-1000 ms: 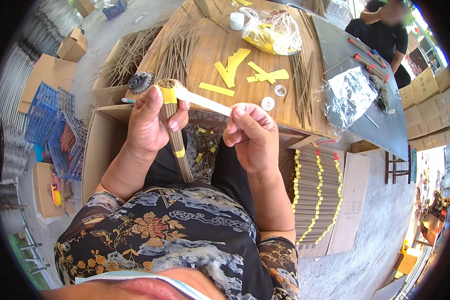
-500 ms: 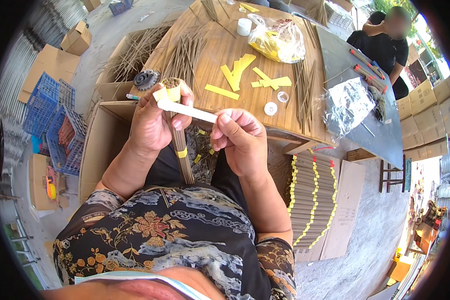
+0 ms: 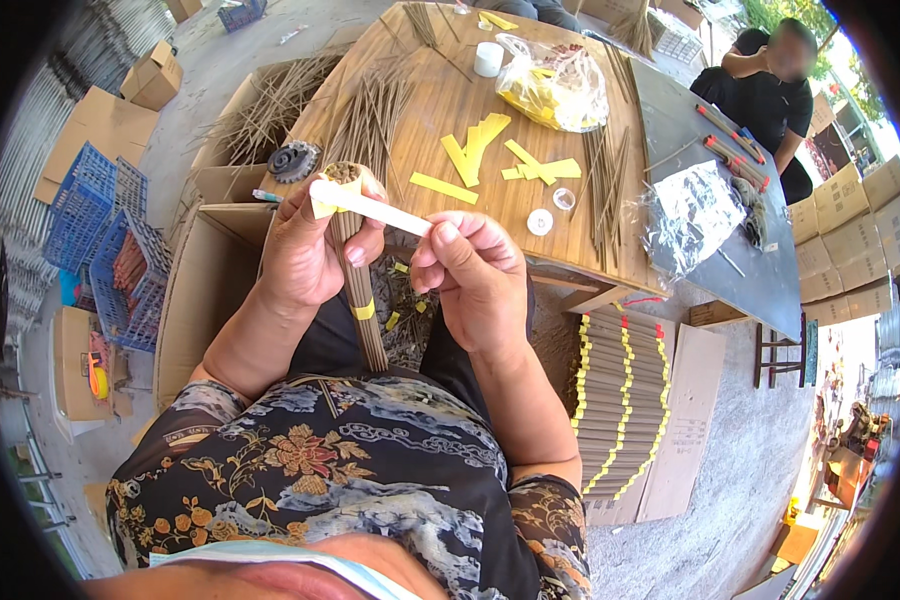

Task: The person gathers thin sticks, aligns them into bundles, and secures each bundle with yellow paper tape. They repeatedly pick up sticks, wrap the tape around the bundle, and place the finished bundle aside.

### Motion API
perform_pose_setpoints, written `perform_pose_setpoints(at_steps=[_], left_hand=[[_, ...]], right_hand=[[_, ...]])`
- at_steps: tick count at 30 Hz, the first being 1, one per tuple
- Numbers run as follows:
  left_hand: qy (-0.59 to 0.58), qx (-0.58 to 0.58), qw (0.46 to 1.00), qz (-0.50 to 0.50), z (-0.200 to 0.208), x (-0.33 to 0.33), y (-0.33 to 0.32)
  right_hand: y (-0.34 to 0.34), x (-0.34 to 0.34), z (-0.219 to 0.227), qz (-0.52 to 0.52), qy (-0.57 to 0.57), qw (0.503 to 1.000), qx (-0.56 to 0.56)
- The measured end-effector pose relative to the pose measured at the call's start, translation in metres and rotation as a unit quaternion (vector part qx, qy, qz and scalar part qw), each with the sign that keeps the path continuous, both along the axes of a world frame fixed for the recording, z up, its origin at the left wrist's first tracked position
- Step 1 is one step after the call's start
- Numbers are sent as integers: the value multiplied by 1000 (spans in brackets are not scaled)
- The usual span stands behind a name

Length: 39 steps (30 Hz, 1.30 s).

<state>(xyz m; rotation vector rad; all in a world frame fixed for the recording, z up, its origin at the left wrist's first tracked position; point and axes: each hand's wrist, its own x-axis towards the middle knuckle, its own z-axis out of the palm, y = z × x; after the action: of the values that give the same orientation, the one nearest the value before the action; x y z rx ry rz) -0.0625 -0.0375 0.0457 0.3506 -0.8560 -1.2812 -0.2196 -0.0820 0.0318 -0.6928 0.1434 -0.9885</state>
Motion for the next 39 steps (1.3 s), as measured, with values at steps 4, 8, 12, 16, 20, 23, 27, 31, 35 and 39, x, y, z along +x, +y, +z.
perform_pose_setpoints(at_steps=[4, 8, 12, 16, 20, 23, 27, 31, 35, 39], left_hand=[[25, -9, 1000, -4, -4, 5, -2], [25, -24, 999, -36, -5, 11, -3], [33, -17, 999, -13, -9, 9, -1], [31, -19, 999, -16, -6, 9, -1], [20, -30, 999, -29, -1, 13, -2], [25, -27, 999, -15, 2, 11, -1], [-18, -1, 1000, 24, 4, 7, 1], [-7, -8, 1000, 6, 3, 11, -4], [-57, 40, 994, 80, 5, 7, -6], [-83, 45, 992, 82, -3, -2, -16]], right_hand=[[4, 1, -6, -7, 4, 1000, 6], [4, -1, -6, 19, 1, 1000, 24], [3, 2, -1, 15, -5, 1000, 16], [6, 3, 0, 10, 15, 1000, 15], [8, 0, -4, 10, 32, 999, 8], [6, 1, -2, 20, 6, 1000, 4], [5, 1, -1, 12, 19, 1000, 1], [-1, -17, -13, -58, 46, 997, 3], [-28, -42, -39, -335, 221, 915, -41], [-77, -61, -113, -524, 462, 692, -183]])
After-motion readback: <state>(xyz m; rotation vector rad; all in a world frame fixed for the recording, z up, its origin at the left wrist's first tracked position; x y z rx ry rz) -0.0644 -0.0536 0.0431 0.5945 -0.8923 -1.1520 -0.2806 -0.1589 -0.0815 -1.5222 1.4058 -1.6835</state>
